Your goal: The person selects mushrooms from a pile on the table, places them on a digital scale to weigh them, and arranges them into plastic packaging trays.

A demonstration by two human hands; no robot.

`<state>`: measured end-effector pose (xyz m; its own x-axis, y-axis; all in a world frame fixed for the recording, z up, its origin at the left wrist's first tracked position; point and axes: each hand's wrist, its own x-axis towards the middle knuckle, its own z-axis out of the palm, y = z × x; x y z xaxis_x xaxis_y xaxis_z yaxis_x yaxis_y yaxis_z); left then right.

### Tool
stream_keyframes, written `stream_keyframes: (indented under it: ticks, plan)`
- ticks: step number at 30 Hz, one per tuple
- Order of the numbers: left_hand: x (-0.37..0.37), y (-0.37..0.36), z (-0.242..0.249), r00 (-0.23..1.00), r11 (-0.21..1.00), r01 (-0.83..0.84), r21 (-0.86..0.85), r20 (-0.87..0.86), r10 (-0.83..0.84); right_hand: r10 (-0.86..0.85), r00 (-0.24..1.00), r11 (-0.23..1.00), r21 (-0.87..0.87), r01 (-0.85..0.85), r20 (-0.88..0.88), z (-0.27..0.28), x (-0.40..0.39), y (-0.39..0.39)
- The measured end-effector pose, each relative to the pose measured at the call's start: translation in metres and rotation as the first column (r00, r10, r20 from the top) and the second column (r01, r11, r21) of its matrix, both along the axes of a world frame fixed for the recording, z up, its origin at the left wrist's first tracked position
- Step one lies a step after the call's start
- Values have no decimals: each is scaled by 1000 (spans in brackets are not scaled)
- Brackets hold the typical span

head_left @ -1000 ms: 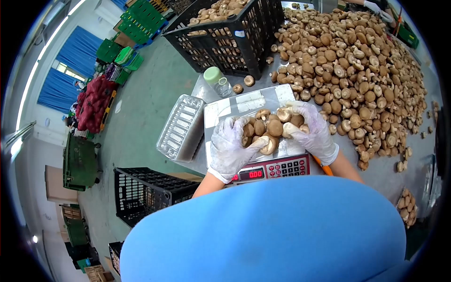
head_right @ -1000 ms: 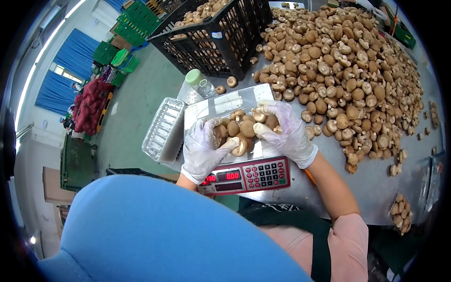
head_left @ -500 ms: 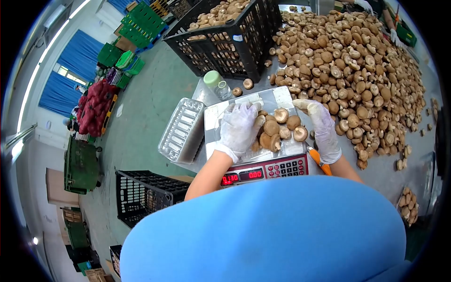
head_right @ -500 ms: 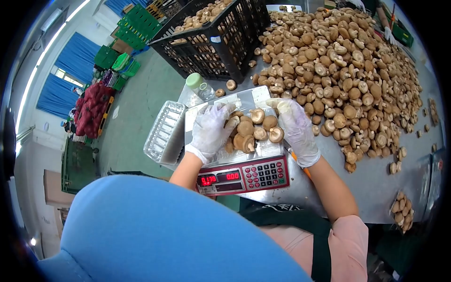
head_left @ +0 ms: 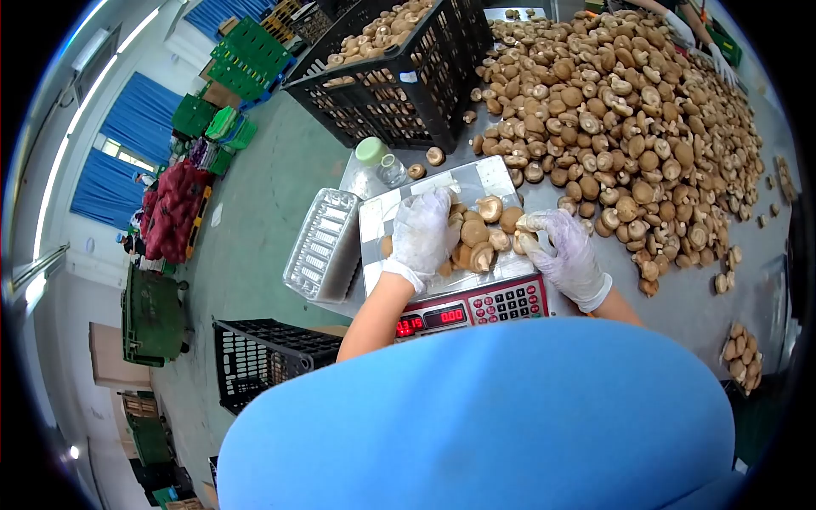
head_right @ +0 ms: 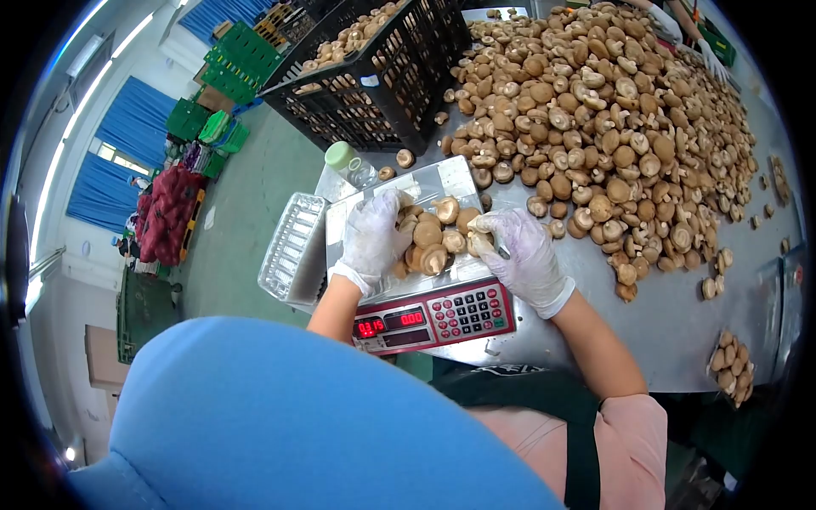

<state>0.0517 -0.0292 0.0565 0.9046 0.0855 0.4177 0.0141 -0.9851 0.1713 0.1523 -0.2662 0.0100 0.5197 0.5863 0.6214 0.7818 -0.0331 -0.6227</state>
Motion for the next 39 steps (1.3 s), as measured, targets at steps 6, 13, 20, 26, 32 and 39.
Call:
stream_keyframes:
  ticks: [6,13,20,26,32,39]
  plan:
    - [-23,-16,6,982,975,-44,-216,172,82,33,994,997,77,-25,-103,-3,-4,0]
    - [-47,-58,18,922,946,224,-234,367,-127,130,964,982,165,-93,-233,12,-23,-4]
    - [-38,-77,-1,848,877,436,-202,417,-325,251,851,968,114,-224,-462,19,-32,-13]
    - [-34,-79,5,897,931,326,-164,366,-249,222,816,973,169,-154,-534,9,-29,-25]
    - [-30,-84,13,932,951,256,-174,305,-196,4,743,999,35,27,-669,-6,-18,-55]
    - [-23,-106,3,893,929,354,-107,335,-301,187,532,981,186,-56,-826,-9,-44,-75]
